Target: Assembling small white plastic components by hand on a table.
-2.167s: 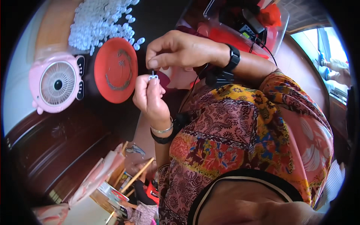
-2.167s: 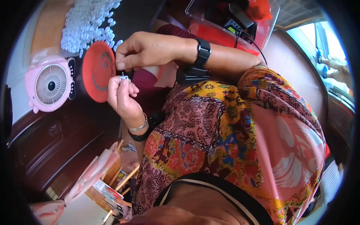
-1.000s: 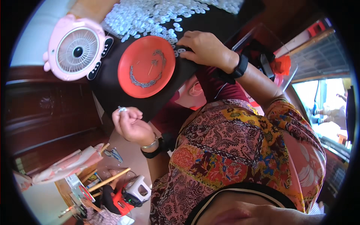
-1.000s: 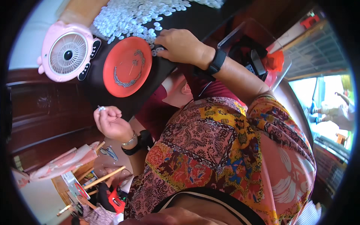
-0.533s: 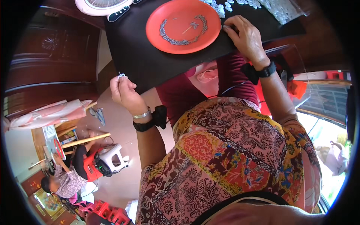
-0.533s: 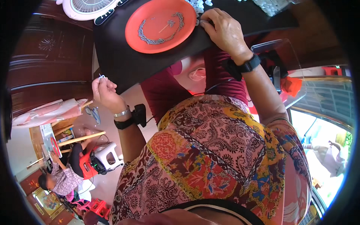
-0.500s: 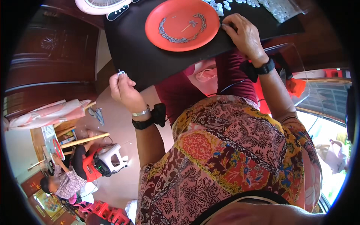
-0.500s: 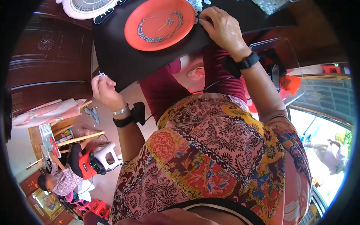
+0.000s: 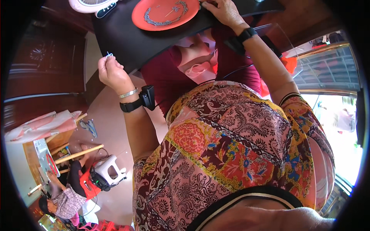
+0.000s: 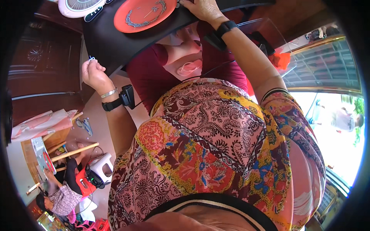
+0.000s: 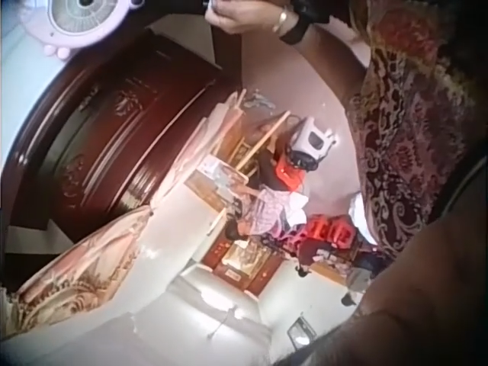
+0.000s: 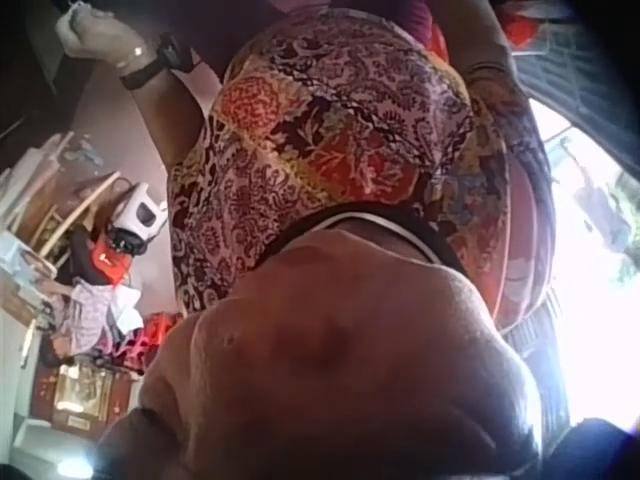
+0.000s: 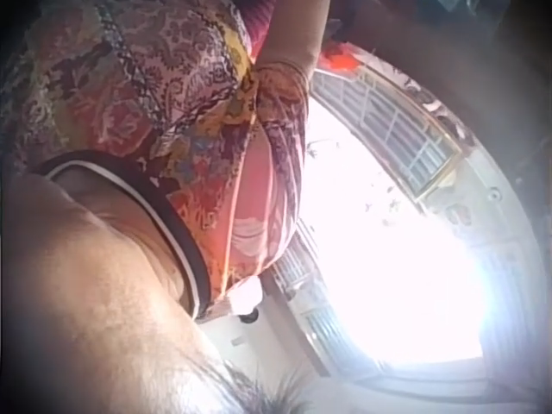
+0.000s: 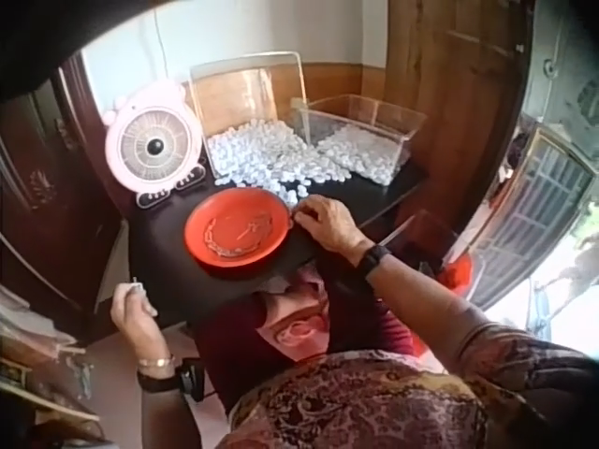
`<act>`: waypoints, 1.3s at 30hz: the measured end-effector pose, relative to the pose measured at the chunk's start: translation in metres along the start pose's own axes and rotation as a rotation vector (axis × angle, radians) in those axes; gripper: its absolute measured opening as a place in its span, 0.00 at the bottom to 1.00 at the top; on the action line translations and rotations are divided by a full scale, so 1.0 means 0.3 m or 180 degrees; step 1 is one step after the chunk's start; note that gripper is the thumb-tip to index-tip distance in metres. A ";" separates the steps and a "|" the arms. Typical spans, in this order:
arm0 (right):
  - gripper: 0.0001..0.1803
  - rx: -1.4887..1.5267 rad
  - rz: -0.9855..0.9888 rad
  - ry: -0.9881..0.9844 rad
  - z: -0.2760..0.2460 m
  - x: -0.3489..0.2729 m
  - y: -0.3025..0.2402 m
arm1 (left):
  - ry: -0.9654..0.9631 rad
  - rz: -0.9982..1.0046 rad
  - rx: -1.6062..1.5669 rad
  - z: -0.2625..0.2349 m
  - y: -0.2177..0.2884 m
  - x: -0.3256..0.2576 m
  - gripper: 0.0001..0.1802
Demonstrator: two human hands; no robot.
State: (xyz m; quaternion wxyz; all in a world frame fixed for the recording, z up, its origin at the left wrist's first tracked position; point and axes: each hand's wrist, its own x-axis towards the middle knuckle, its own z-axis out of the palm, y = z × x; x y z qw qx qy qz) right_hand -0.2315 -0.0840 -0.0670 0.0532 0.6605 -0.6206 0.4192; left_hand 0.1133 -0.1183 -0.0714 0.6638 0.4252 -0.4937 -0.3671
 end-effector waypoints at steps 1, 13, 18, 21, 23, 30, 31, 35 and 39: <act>0.09 0.0178 0.0091 -0.0012 0.013 0.003 0.015 | -0.0026 0.0004 0.0004 0.006 -0.009 0.003 0.04; 0.10 0.0284 0.0113 0.0205 0.063 0.051 0.060 | 0.0059 0.0165 0.0252 0.032 -0.029 0.044 0.05; 0.10 0.0483 0.0335 0.0215 0.039 0.063 -0.008 | 0.0065 0.0146 0.0273 0.009 -0.007 0.050 0.06; 0.11 0.0194 0.0353 0.0102 0.026 0.048 -0.007 | 0.0022 0.0150 0.0331 0.008 0.012 0.047 0.06; 0.12 0.0352 0.0385 0.0207 0.033 0.042 0.011 | -0.0051 0.0135 0.0347 0.004 0.021 0.050 0.05; 0.11 0.0685 0.0558 0.0290 0.001 0.031 -0.012 | -0.0126 0.0103 0.0433 -0.020 0.063 0.030 0.05; 0.11 0.0728 0.0627 0.0288 -0.012 0.024 -0.023 | -0.0132 0.0110 0.0441 -0.025 0.076 0.017 0.05; 0.10 0.1181 0.0929 0.0191 -0.072 -0.012 -0.004 | -0.0175 0.0088 0.0253 -0.031 0.095 -0.044 0.06; 0.10 0.0890 0.0753 0.0225 -0.151 -0.046 -0.014 | -0.0343 0.0042 0.0345 -0.030 0.160 -0.109 0.08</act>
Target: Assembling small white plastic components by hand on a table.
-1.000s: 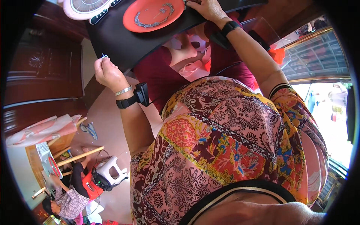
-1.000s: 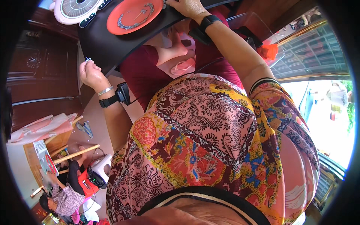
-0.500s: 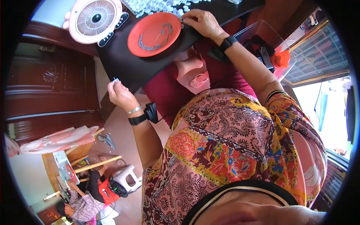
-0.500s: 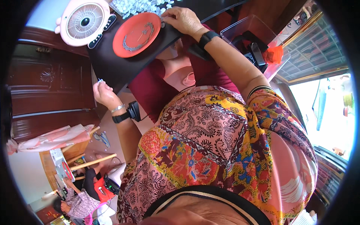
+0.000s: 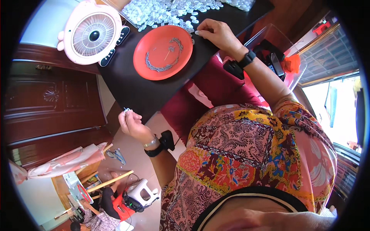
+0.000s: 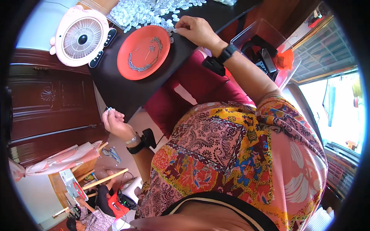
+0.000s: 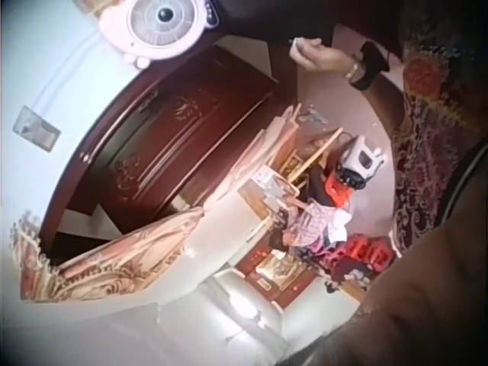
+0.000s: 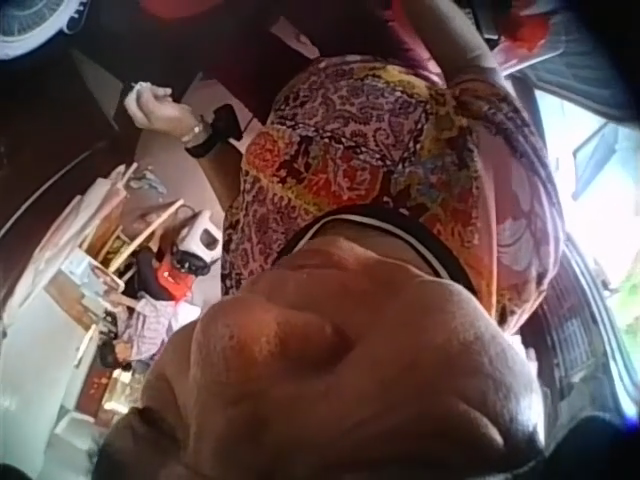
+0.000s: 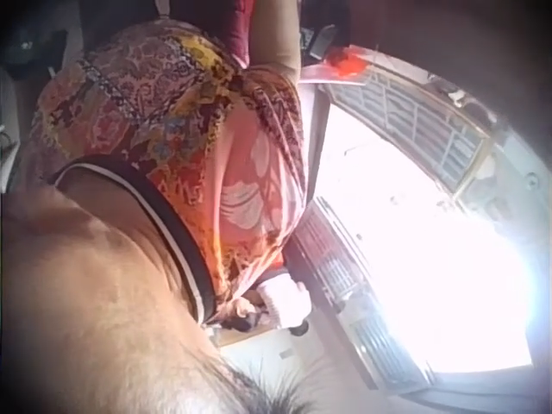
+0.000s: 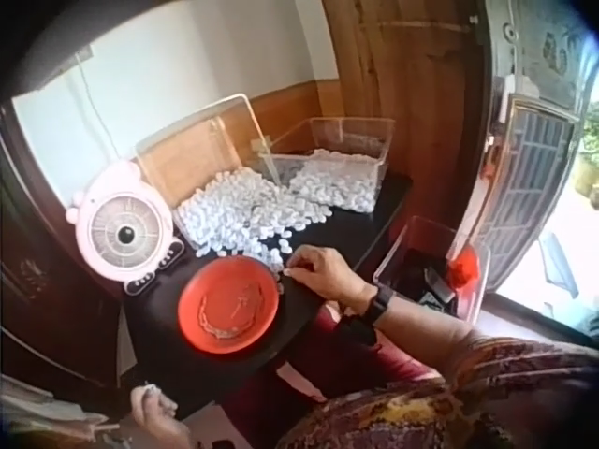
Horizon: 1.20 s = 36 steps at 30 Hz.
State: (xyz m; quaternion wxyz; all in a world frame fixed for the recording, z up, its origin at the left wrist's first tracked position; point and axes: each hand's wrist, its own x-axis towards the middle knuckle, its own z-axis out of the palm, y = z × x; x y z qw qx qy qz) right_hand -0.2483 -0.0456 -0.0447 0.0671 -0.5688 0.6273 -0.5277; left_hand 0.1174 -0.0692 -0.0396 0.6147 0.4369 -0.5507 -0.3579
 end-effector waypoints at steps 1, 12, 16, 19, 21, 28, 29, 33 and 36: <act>0.10 -0.0105 -0.0022 0.0053 -0.024 -0.016 -0.018 | -0.0005 -0.0005 -0.0011 0.004 0.013 -0.015 0.08; 0.09 0.1384 0.0527 -0.0102 -0.217 -0.077 -0.091 | -0.0776 0.0062 -0.0243 0.114 0.229 -0.133 0.07; 0.09 0.2613 0.0447 -0.0688 -0.154 -0.041 -0.244 | -0.1404 0.0334 -0.0299 0.189 0.310 -0.133 0.08; 0.09 0.3010 0.0595 -0.1147 -0.072 0.000 -0.339 | -0.1636 0.0192 -0.0431 0.250 0.357 -0.111 0.07; 0.07 0.2847 0.0604 -0.1345 -0.039 0.019 -0.392 | -0.1802 0.0060 -0.0623 0.292 0.374 -0.078 0.07; 0.08 0.3578 0.0801 -0.1304 0.005 0.060 -0.479 | -0.1963 -0.0099 -0.0985 0.351 0.419 0.028 0.10; 0.08 0.3823 0.0827 -0.1308 0.025 0.075 -0.485 | -0.1926 -0.0123 -0.1064 0.351 0.430 0.047 0.10; 0.07 0.3448 0.0131 -0.1207 -0.018 0.129 -0.526 | -0.2014 0.0132 -0.1172 0.368 0.530 0.105 0.08; 0.10 0.2844 -0.0479 -0.1281 -0.085 0.193 -0.583 | -0.1998 0.0540 -0.1206 0.330 0.598 0.148 0.08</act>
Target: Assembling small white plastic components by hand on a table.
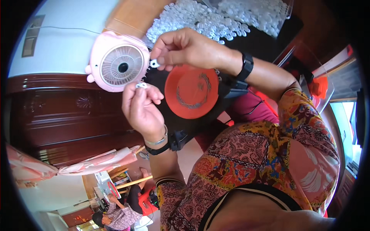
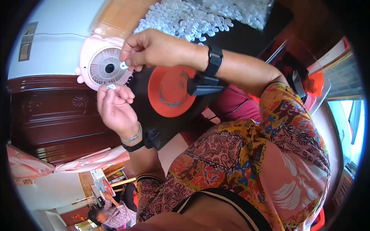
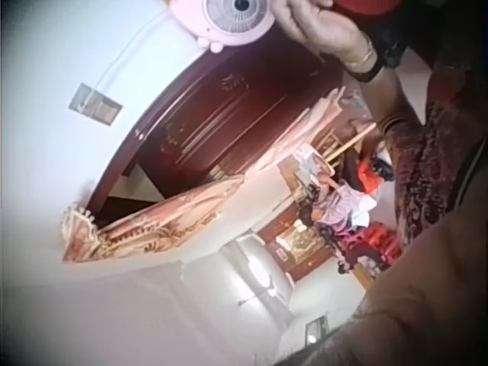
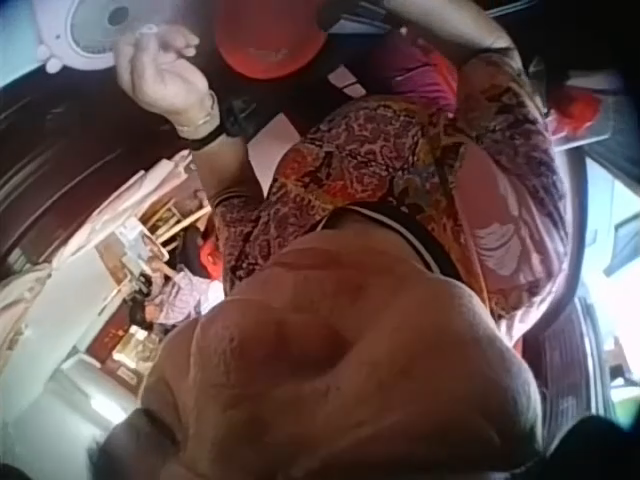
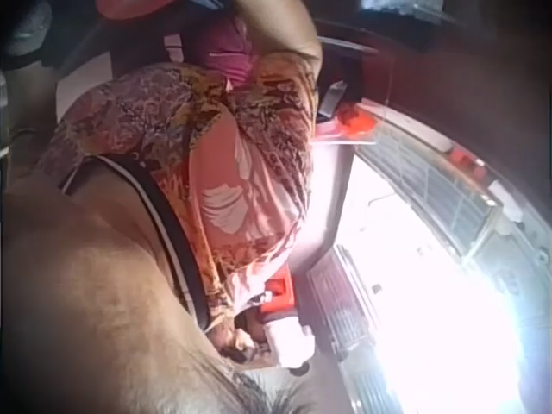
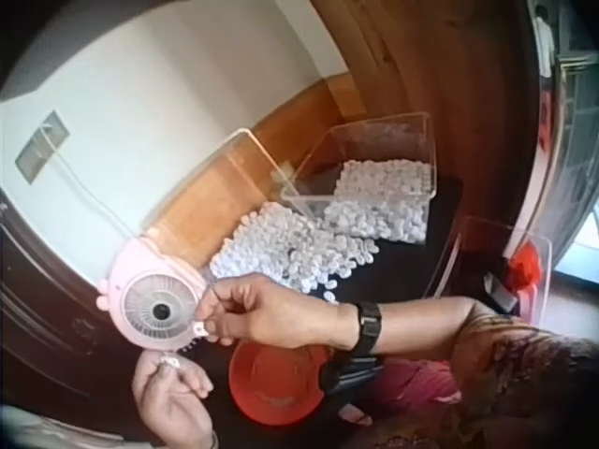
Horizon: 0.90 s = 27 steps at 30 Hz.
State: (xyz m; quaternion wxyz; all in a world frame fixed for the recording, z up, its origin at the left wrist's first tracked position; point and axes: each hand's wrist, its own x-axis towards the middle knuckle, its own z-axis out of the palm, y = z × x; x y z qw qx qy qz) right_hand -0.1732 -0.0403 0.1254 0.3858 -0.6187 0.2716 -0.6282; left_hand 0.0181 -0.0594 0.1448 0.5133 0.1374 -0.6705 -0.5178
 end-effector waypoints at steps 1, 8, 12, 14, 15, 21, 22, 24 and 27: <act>0.09 -0.0229 -0.0171 -0.0105 -0.007 0.024 -0.048 | 0.0023 0.0159 0.0023 -0.002 0.032 0.005 0.08; 0.06 -0.1366 -0.0865 -0.0697 0.075 0.087 -0.219 | -0.0205 0.1034 -0.0332 0.017 0.133 0.006 0.09; 0.06 -0.1308 -0.0497 -0.1088 0.106 0.115 -0.168 | -0.0033 0.0950 -0.0333 0.030 0.098 0.025 0.10; 0.08 -0.1235 -0.0515 -0.1218 0.101 0.121 -0.164 | 0.0024 0.0952 -0.0441 0.005 0.076 0.016 0.10; 0.08 -0.1070 -0.0358 -0.1307 0.095 0.122 -0.155 | 0.0066 0.0930 -0.0539 -0.003 0.071 0.011 0.10; 0.09 -0.0373 0.0299 -0.1274 0.074 0.118 -0.106 | 0.0125 0.0499 -0.1289 -0.001 0.050 0.022 0.11; 0.09 -0.0544 0.0295 -0.1232 0.067 0.119 -0.099 | 0.0116 0.0389 -0.1460 0.001 0.045 0.018 0.10; 0.09 -0.0891 0.0167 -0.1165 0.054 0.118 -0.082 | 0.0137 0.0289 -0.1528 -0.002 0.021 0.022 0.10; 0.09 -0.0632 0.0302 -0.0923 0.042 0.124 -0.061 | 0.0176 0.0094 -0.1498 0.004 0.008 0.041 0.11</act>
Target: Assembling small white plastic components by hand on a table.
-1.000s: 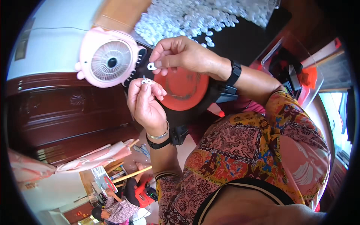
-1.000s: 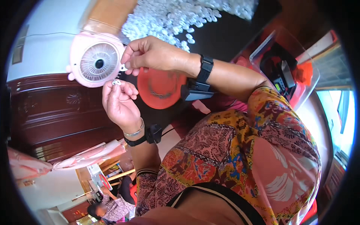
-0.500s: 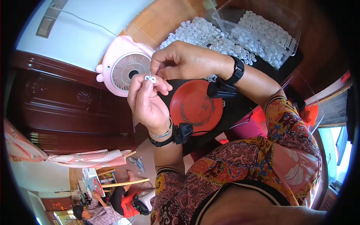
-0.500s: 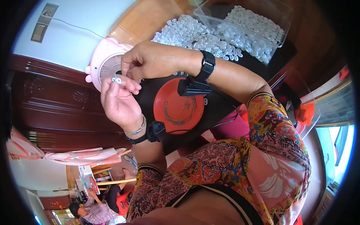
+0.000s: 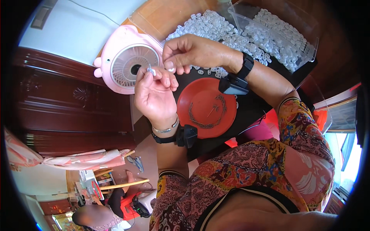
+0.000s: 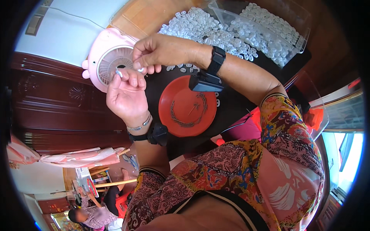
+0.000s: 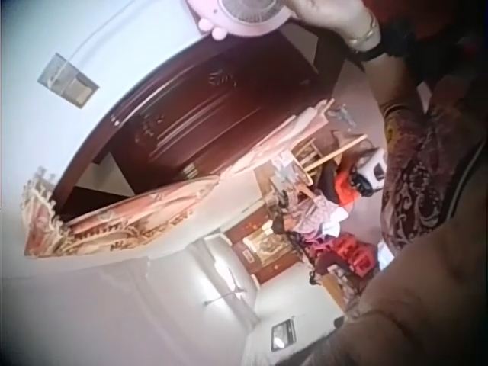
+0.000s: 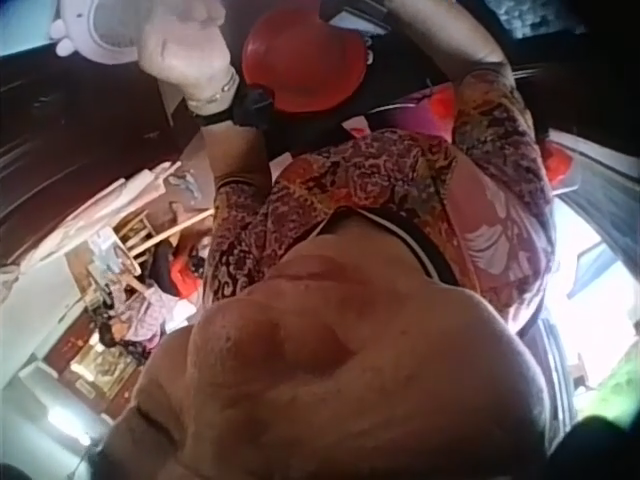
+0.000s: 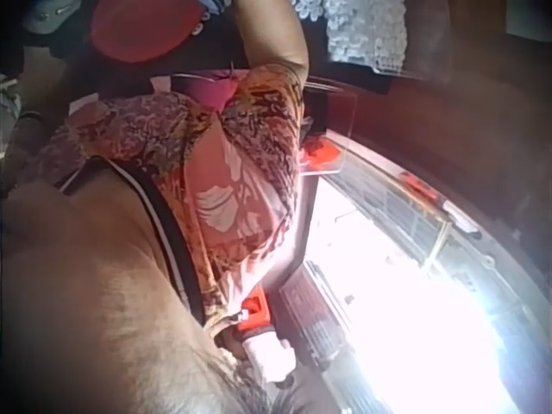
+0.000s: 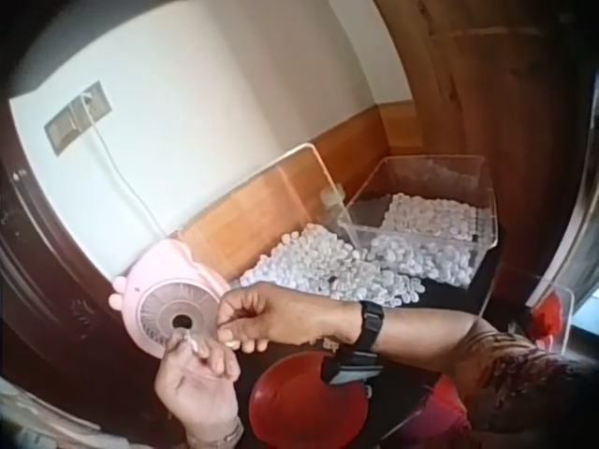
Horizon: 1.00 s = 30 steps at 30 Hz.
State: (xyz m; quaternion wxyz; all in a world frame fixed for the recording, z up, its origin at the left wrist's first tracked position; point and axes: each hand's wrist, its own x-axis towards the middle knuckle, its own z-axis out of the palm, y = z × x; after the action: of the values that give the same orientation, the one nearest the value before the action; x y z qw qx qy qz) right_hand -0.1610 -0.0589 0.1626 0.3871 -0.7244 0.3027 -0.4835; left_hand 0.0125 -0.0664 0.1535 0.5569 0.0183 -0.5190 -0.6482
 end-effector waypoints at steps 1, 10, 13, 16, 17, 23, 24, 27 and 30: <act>0.09 0.0024 -0.0043 0.0016 -0.013 0.008 0.011 | 0.0024 -0.0065 0.0103 0.006 -0.001 0.007 0.11; 0.11 -0.0007 -0.0320 0.0337 -0.046 0.016 -0.010 | 0.0201 0.0317 0.1354 -0.029 -0.023 0.018 0.07; 0.11 0.0082 -0.0372 0.0335 -0.056 0.019 -0.017 | 0.0280 0.0241 0.1609 -0.023 -0.025 0.023 0.07; 0.11 0.0243 -0.0295 0.0319 -0.053 0.021 -0.021 | 0.0244 0.0251 0.1789 -0.029 -0.028 0.023 0.08; 0.11 0.0257 -0.0270 0.0317 -0.053 0.024 -0.022 | 0.0233 0.0239 0.1790 -0.028 -0.029 0.025 0.08; 0.11 0.0902 0.0036 0.0352 -0.051 0.031 -0.003 | 0.0320 0.0110 0.1611 -0.010 -0.028 0.020 0.08; 0.11 0.1172 0.0174 0.0294 -0.052 0.033 0.007 | 0.0370 0.0087 0.1573 -0.004 -0.027 0.019 0.08; 0.11 0.1410 0.0241 0.0154 -0.051 0.041 0.023 | 0.0361 0.0116 0.1566 0.007 -0.022 0.017 0.08; 0.11 0.1293 0.0218 0.0216 -0.039 0.034 0.012 | 0.0422 0.0082 0.1626 0.015 -0.029 0.017 0.08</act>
State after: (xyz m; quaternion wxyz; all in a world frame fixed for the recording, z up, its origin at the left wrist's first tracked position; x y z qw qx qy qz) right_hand -0.1685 -0.0722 0.1669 0.5310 -0.6039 0.2363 -0.5454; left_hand 0.0018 -0.0688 0.1524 0.5752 0.1941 -0.6284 -0.4864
